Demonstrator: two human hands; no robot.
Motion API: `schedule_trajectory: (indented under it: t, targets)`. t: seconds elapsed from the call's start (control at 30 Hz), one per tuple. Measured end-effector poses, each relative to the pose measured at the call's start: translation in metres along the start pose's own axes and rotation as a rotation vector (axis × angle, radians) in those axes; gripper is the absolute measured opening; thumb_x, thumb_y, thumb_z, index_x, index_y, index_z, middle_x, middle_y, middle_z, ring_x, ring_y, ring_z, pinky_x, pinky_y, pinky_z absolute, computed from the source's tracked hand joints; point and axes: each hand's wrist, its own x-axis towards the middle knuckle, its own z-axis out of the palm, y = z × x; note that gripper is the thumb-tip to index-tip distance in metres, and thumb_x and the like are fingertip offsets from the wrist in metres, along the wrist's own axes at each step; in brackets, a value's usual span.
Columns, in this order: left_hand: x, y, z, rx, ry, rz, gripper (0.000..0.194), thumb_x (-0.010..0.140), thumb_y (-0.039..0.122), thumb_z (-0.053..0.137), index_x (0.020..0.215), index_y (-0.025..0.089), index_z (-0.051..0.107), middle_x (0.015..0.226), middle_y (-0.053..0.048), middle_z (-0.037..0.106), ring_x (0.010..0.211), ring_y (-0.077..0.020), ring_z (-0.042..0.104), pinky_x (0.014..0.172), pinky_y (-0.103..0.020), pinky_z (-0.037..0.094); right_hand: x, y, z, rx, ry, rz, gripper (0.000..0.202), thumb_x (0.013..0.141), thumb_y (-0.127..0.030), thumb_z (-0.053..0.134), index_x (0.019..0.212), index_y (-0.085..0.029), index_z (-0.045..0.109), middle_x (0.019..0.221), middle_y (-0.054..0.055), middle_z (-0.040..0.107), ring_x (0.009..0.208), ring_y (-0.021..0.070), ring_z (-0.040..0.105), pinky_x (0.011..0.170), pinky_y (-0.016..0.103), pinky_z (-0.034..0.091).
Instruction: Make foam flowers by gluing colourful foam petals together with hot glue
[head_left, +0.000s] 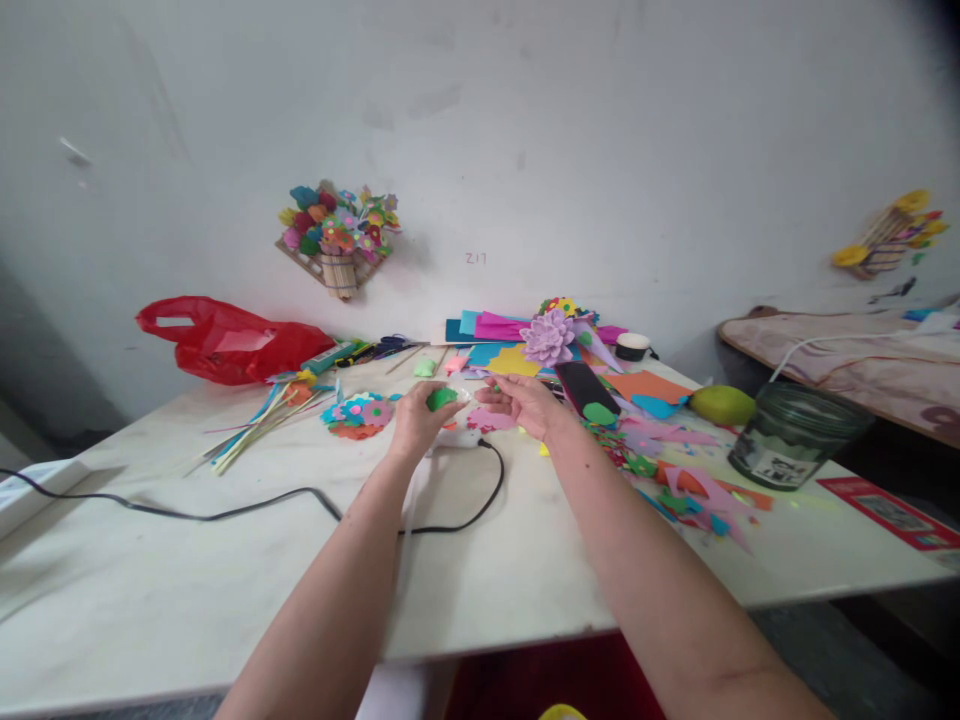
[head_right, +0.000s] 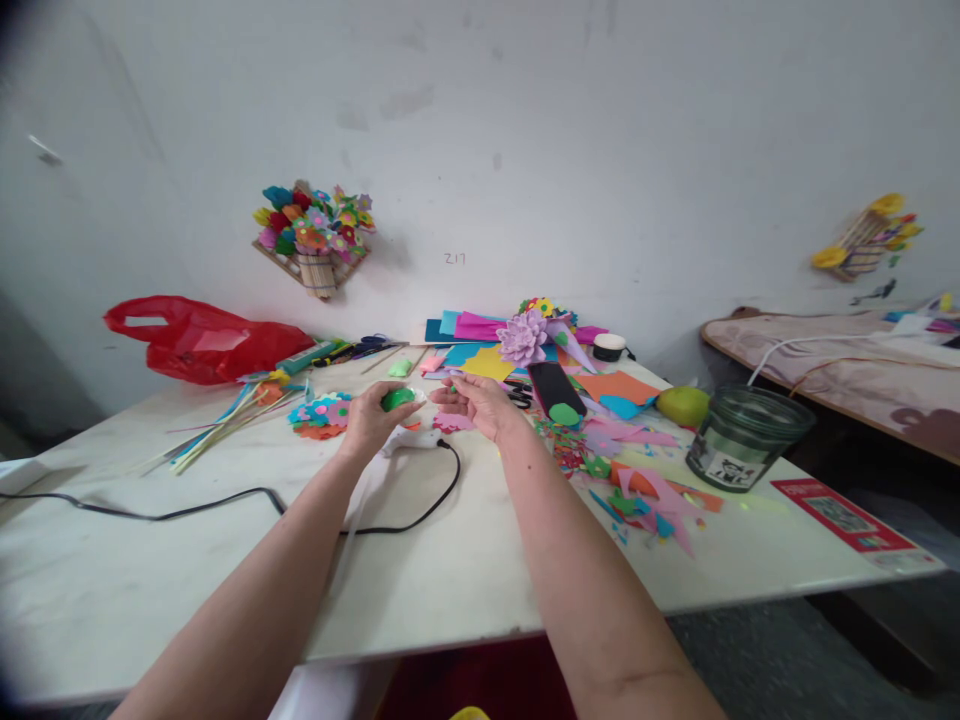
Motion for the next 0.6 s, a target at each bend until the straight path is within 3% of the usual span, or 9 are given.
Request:
schedule_trajectory:
  t: [0.43, 0.6]
  targets:
    - [-0.0006, 0.0006, 0.0001, 0.006, -0.002, 0.004, 0.040, 0.061, 0.047, 0.067, 0.089, 0.018, 0.063, 0.082, -0.004, 0.065, 0.074, -0.0170, 0.060, 0.071, -0.029, 0.046, -0.0004, -0.0003, -0.0023, -0.066, 0.038, -0.037, 0.024, 0.072, -0.034, 0.062, 0.085, -0.015, 0.058, 0.056, -0.001, 0.060, 0.041, 0.0070, 0.050, 0.040, 0.018, 0.038]
    - [-0.0008, 0.0024, -0.0003, 0.003, -0.012, 0.015, 0.038, 0.061, 0.046, 0.067, 0.089, 0.019, 0.062, 0.081, -0.003, 0.065, 0.074, -0.0167, 0.060, 0.070, -0.029, 0.046, 0.0010, 0.0011, -0.0007, -0.081, 0.072, -0.058, 0.029, 0.058, -0.026, 0.072, 0.081, -0.014, 0.059, 0.063, -0.001, 0.061, 0.048, 0.0064, 0.051, 0.045, 0.019, 0.040]
